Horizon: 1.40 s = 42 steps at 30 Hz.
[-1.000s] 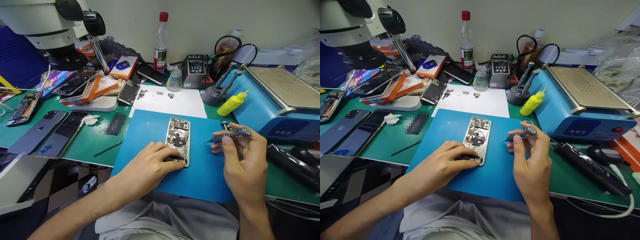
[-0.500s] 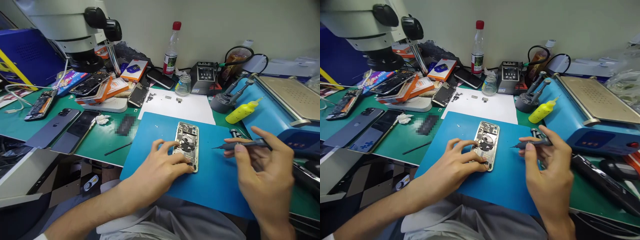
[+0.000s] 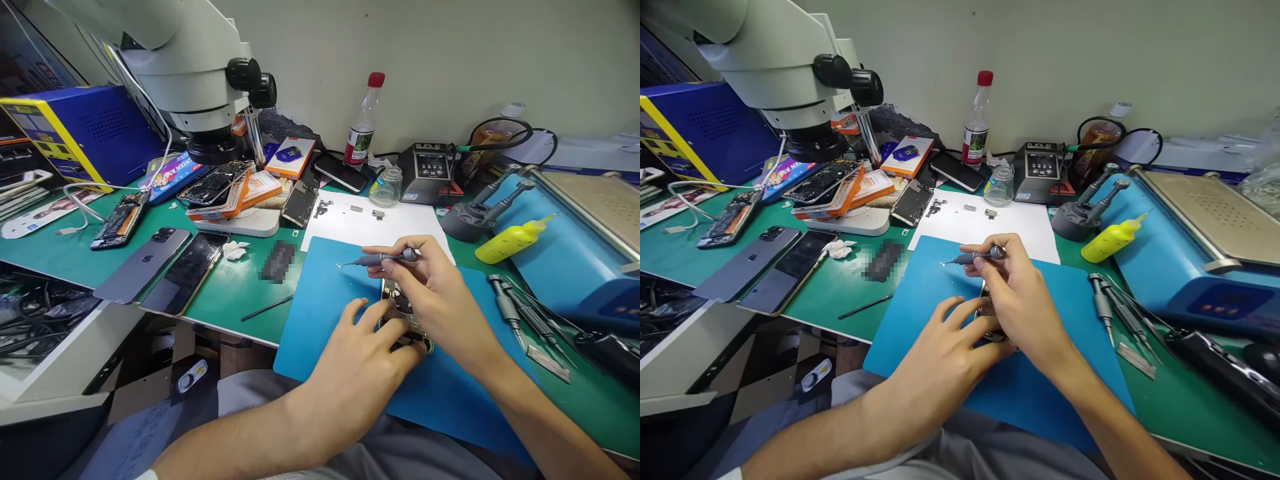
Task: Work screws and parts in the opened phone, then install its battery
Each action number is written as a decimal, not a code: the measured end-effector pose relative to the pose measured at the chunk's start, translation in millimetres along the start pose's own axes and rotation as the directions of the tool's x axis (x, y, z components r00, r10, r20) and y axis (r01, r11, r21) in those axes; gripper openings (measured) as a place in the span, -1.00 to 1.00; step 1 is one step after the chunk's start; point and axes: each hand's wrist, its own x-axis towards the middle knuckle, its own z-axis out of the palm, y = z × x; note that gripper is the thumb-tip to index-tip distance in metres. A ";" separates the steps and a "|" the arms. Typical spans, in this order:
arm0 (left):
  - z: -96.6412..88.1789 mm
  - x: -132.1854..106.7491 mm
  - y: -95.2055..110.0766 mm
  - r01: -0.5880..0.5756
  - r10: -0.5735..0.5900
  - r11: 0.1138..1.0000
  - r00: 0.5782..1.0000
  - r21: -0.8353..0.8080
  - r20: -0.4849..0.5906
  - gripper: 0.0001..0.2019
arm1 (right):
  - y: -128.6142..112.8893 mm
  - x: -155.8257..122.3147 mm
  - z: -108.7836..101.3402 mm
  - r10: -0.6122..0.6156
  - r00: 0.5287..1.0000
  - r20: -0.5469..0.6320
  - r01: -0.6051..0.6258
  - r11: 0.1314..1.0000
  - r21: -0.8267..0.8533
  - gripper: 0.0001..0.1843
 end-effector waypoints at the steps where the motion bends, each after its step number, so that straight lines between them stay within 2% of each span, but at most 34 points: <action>1: -0.1 -1.1 -0.1 -0.007 0.007 1.000 1.000 -0.004 -0.002 -0.70 | 1.5 1.4 1.3 0.004 1.000 0.002 -0.004 1.000 0.005 -0.66; 8: 2.8 3.2 -12.2 -0.034 0.033 0.998 0.999 -0.049 -0.013 -0.75 | 10.7 9.5 8.2 0.028 0.999 0.037 -0.029 0.999 0.045 -0.67; 12: 2.5 2.5 -11.1 -0.012 0.011 0.998 1.000 -0.060 -0.016 -0.71 | 13.3 7.5 5.5 0.037 0.999 0.039 -0.039 0.998 0.051 -0.63; 18: -3.9 -7.6 3.5 0.103 -0.102 0.993 0.995 -0.053 0.021 -0.65 | 10.2 5.3 0.1 0.044 0.998 0.038 -0.047 0.996 0.075 -0.56; 21: -7.9 -10.0 7.6 0.160 -0.157 0.985 0.987 -0.067 0.042 -0.60 | 6.1 2.6 -7.4 0.036 0.999 -0.016 -0.034 0.991 0.129 -0.54; 25: -9.0 -10.5 7.6 0.199 -0.194 0.973 0.980 -0.114 0.053 -0.61 | 7.7 -16.7 -26.1 0.058 0.982 -0.181 -0.015 0.972 0.233 -0.39; 28: -5.0 -10.6 6.3 0.224 -0.220 0.965 0.974 -0.134 0.047 -0.62 | 15.4 -41.9 -37.3 0.138 0.955 -0.264 -0.051 0.949 0.311 -0.33; 31: -0.8 -10.5 5.3 0.240 -0.233 0.961 0.970 -0.139 0.062 -0.61 | 22.7 -65.6 -40.3 0.244 0.942 -0.232 -0.148 0.919 0.365 -0.30; 34: 0.5 -10.3 4.4 0.247 -0.235 0.960 0.967 -0.133 0.098 -0.61 | 27.5 -79.2 -38.3 0.297 0.939 -0.174 -0.211 0.896 0.390 -0.17; 37: 0.0 -10.7 4.5 0.253 -0.241 0.960 0.964 -0.116 0.110 -0.60 | 30.6 -83.2 -36.6 0.302 0.943 -0.142 -0.220 0.883 0.415 -0.14; 42: -1.0 -11.7 6.9 0.245 -0.237 0.966 0.967 -0.081 0.095 -0.59 | 33.0 -84.6 -35.2 0.274 0.951 -0.143 -0.202 0.902 0.381 -0.22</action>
